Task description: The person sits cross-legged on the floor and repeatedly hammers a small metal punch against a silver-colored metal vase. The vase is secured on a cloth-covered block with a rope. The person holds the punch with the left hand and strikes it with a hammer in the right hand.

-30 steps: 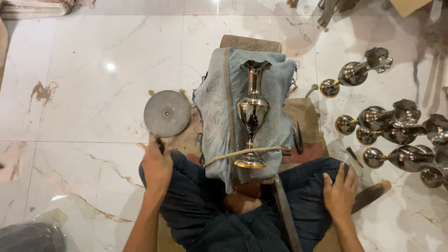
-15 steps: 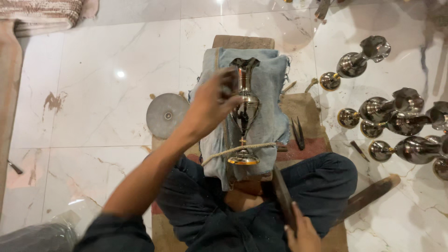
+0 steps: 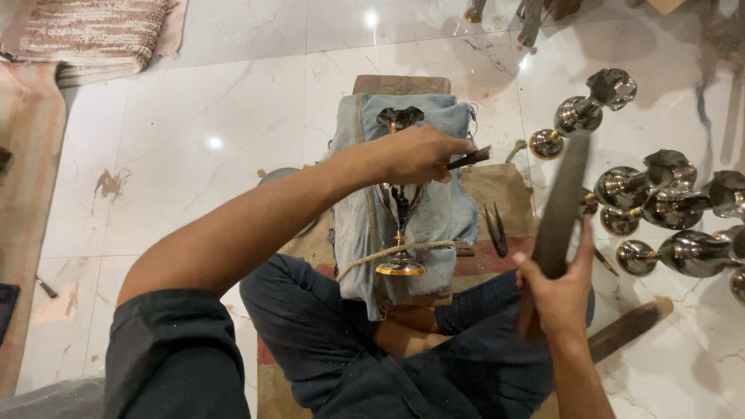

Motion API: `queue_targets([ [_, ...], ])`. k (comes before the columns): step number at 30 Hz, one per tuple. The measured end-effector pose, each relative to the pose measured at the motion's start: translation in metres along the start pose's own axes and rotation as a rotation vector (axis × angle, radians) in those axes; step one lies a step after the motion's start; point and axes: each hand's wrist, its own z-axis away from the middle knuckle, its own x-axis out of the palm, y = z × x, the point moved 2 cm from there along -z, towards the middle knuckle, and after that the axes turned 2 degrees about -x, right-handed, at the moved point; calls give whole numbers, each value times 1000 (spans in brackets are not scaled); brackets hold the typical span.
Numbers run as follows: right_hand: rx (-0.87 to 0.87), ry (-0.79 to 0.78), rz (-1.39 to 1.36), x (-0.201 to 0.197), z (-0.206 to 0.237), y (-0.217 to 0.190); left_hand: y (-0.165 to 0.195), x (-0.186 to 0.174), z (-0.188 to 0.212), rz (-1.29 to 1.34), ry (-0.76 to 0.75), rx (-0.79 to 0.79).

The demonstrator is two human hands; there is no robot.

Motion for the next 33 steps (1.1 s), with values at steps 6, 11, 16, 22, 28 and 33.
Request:
queue_targets([
  [6, -407, -160, 757, 5, -32, -34, 4, 0, -4, -17, 37, 54],
  [11, -222, -170, 665, -11, -54, -55, -3, 4, 8, 52, 159, 8],
  [16, -507, -180, 675, -19, -67, -78, -6, 9, 22, 60, 386, 145],
  [22, -191, -157, 642, -16, -45, -64, -7, 10, 8, 25, 246, 193],
  [28, -348, 17, 436, 7, 8, -9, 1, 6, -4, -43, -83, 225],
  [33, -335, 50, 645, 22, 43, 18, 8, 3, -11, -168, -223, 200],
])
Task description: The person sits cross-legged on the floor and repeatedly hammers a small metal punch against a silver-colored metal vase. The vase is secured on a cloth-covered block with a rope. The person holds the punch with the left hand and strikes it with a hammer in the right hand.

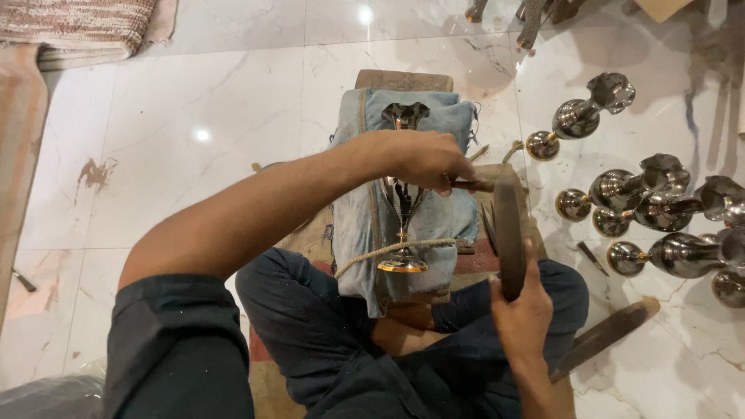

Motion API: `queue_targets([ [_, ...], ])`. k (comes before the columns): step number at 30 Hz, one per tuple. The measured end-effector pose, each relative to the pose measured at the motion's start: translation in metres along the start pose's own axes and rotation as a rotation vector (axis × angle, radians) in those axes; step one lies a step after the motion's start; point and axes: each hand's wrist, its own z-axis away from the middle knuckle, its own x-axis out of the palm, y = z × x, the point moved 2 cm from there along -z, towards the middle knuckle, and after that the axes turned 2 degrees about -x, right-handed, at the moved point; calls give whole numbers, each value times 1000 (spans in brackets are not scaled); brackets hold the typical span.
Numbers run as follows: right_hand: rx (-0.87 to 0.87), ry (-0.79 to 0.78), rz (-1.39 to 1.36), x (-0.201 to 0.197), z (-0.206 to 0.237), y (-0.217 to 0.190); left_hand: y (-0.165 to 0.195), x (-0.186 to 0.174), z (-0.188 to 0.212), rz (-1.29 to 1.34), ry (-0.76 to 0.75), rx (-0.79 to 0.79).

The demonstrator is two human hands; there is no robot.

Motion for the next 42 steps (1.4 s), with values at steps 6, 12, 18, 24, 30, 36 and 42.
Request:
queue_targets([
  [6, 265, -52, -297, -11, -8, -4, -18, 4, 18, 245, 297, -152],
  [12, 275, 185, -967, -28, -56, 8, -21, 7, 19, 190, 307, -41],
  [18, -222, -58, -38, -57, -101, -19, -20, 9, 25, 146, 351, -30],
  [24, -144, -255, 130, -95, -154, -74, -15, 31, 50, 320, 639, -202],
  [30, -519, -204, 252, -127, -168, -145, 3, 58, 67, 381, 1120, -220],
  [36, -543, -222, 345, -131, -166, -158, -3, 56, 64, 407, 1092, -210],
  [42, -158, -344, 507, -114, -156, -108, -9, 43, 61, 263, 791, -231],
])
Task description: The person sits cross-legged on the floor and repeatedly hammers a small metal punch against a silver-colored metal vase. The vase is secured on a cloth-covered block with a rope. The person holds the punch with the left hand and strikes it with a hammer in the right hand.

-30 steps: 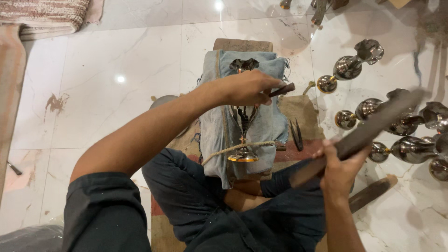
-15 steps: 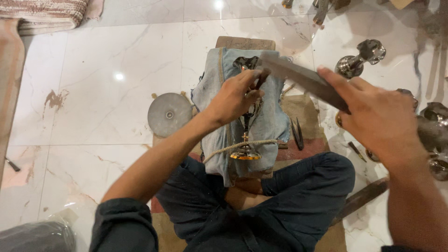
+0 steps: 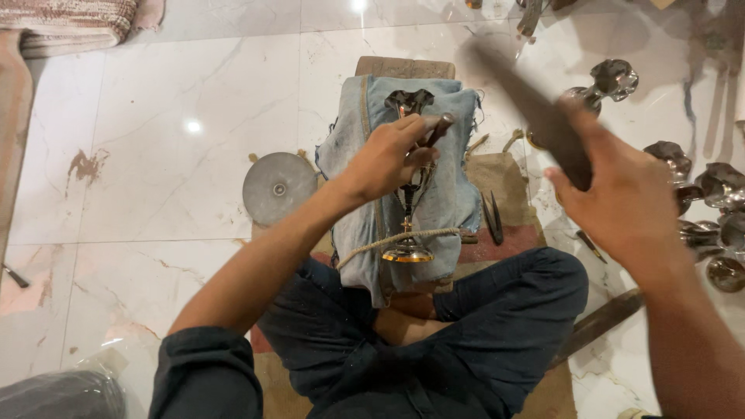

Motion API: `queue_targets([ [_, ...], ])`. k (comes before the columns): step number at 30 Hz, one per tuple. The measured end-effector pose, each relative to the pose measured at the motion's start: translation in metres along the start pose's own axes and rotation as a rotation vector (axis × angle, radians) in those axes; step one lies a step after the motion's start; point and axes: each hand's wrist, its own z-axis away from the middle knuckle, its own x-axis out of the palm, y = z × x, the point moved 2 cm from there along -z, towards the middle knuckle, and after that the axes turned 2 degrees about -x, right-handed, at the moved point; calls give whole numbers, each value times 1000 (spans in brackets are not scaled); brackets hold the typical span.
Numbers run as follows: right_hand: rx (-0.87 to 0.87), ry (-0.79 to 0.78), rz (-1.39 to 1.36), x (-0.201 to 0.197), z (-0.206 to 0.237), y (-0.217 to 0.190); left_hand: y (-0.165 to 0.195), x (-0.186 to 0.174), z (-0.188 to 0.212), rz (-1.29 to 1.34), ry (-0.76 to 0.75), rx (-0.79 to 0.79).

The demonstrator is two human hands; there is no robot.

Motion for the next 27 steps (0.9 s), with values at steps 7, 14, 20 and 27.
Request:
queue_targets([
  [7, -213, 360, -294, 66, 36, 29, 7, -5, -26, 40, -218, 242],
  [14, -131, 501, -379, 126, 67, 24, 10, 0, -40, -21, -370, 431],
  [20, 96, 393, -514, 145, 85, 18, 14, 0, -44, -18, -435, 411],
  [27, 118, 176, -401, 140, 75, 15, 8, -9, -37, 51, -129, 268],
])
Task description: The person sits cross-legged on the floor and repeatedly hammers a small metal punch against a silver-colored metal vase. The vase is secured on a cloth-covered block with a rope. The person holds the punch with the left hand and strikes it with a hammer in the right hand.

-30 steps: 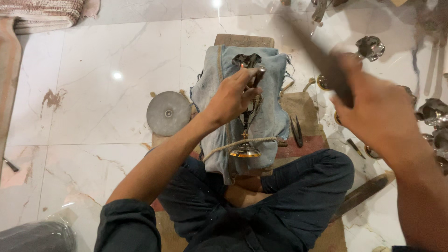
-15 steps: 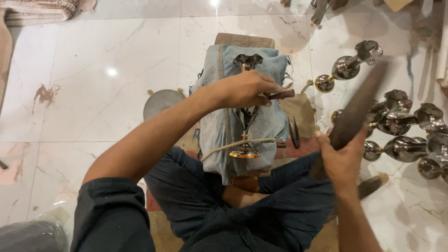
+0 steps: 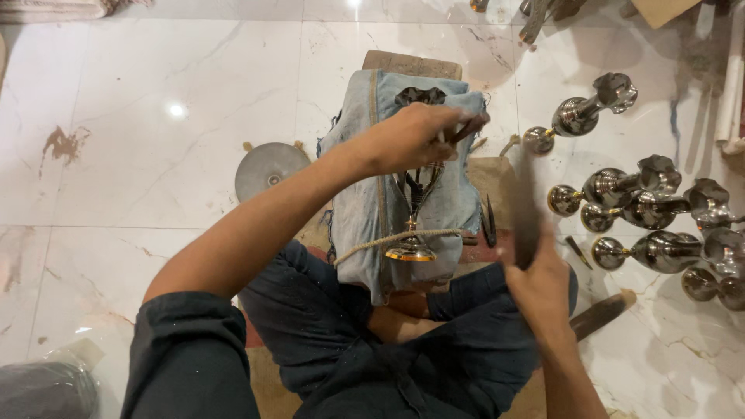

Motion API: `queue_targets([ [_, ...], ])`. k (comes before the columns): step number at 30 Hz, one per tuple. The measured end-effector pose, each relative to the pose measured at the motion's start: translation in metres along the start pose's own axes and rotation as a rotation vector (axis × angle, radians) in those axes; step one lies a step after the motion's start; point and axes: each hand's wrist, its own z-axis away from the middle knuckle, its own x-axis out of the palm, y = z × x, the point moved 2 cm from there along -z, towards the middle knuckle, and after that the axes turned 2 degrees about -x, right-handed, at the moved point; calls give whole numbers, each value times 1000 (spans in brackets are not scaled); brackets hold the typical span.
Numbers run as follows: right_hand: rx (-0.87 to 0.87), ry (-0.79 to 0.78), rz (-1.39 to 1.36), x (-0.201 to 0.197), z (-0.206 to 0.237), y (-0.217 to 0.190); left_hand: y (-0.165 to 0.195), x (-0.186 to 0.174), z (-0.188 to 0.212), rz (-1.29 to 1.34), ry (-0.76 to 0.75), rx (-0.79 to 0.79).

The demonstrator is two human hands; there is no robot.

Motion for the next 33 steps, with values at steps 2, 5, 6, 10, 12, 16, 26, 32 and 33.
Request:
queue_targets([
  [2, -25, -128, 38, 3, -5, -6, -2, 3, -1, 46, -50, -36],
  [5, 55, -256, 255, 3, -10, -8, -6, 6, -6, 71, -147, -42],
  [6, 100, -290, 357, 1, -11, -6, -6, 6, -7, 75, -180, -38],
  [10, -291, 344, -341, -25, -16, -4, -6, 2, -7, 118, -162, 36],
  [12, -44, 391, -808, -34, -20, 6, -5, 2, -6, 95, -162, 58],
  [16, -363, 199, 107, -56, -37, -10, -3, 2, -1, 88, -83, 143],
  [26, -437, -163, 735, -129, -107, -92, -5, 27, 41, 214, 387, -153],
  [32, -561, -231, 1041, -140, -112, -172, 6, 53, 55, 338, 728, -289],
  [33, -510, -301, 1268, -139, -110, -180, 8, 57, 58, 343, 776, -305],
])
